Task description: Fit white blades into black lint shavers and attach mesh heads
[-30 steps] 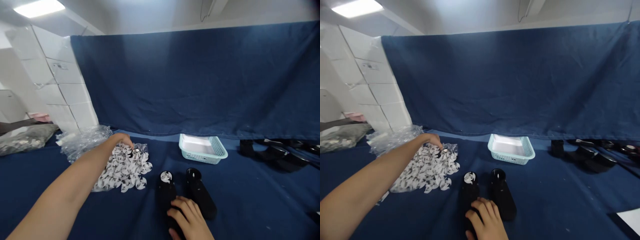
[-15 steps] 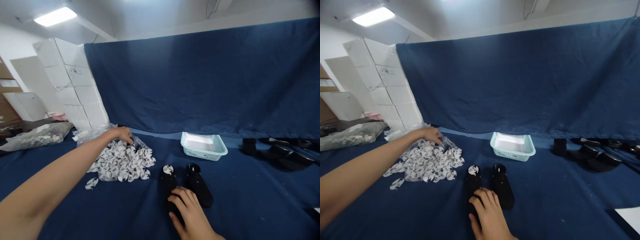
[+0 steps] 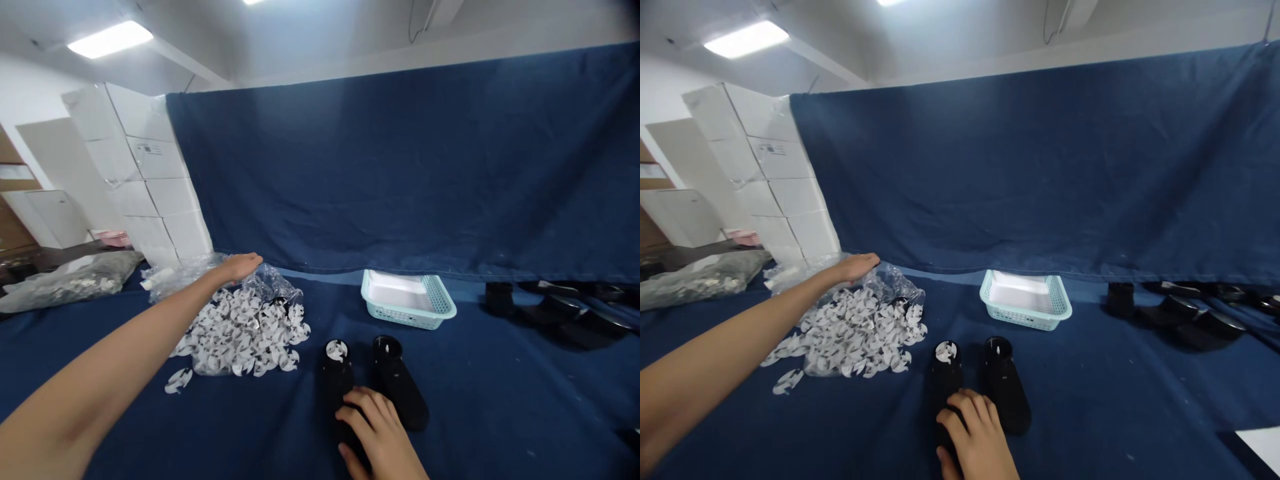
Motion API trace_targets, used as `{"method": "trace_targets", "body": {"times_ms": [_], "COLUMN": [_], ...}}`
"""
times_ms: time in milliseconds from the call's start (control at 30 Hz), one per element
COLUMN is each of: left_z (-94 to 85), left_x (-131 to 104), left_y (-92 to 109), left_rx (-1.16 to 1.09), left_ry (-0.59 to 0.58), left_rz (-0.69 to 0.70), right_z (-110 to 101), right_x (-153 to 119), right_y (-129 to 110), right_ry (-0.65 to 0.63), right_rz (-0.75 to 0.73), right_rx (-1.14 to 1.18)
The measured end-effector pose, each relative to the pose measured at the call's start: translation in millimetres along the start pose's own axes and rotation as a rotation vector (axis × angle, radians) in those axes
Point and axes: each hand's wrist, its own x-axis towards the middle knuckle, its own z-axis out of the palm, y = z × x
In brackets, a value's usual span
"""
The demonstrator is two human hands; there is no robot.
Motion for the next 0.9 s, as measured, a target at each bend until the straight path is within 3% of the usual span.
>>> {"method": "trace_targets", "body": {"times_ms": [100, 167, 300, 333, 400, 533, 700, 900], "left_z": [-5.1, -5.8, 7.4, 13.4, 25.8, 44.1, 59.4, 80.4], "left_x": [-7, -21, -70, -83, -104, -119, -124, -148], "left_y": [28, 53, 105, 115, 130, 137, 134, 136], "left_rx": [-0.126, -0.211, -0.335, -0.335, -0.283, -0.188, -0.158, -0.115], "left_ry": [-0.114, -0.197, -0.410, -0.485, -0.486, -0.473, -0.415, -0.269], "left_rz": [-0.018, 0.051, 0.326, 0.483, 0.662, 0.730, 0.662, 0.565], "right_z": [7, 13, 22, 23, 23, 17, 13, 9], "right_x": [-4, -9, -15, -16, -15, -10, -8, -9], "right_y": [6, 12, 24, 25, 26, 22, 19, 15], "right_ry": [-0.038, -0.056, -0.115, -0.129, -0.143, -0.130, -0.131, -0.141], "right_rz": [0.003, 0.008, -0.052, -0.069, -0.090, -0.072, -0.093, -0.183], "right_rx": [-0.037, -0.082, -0.150, -0.162, -0.185, -0.197, -0.203, -0.289]}}
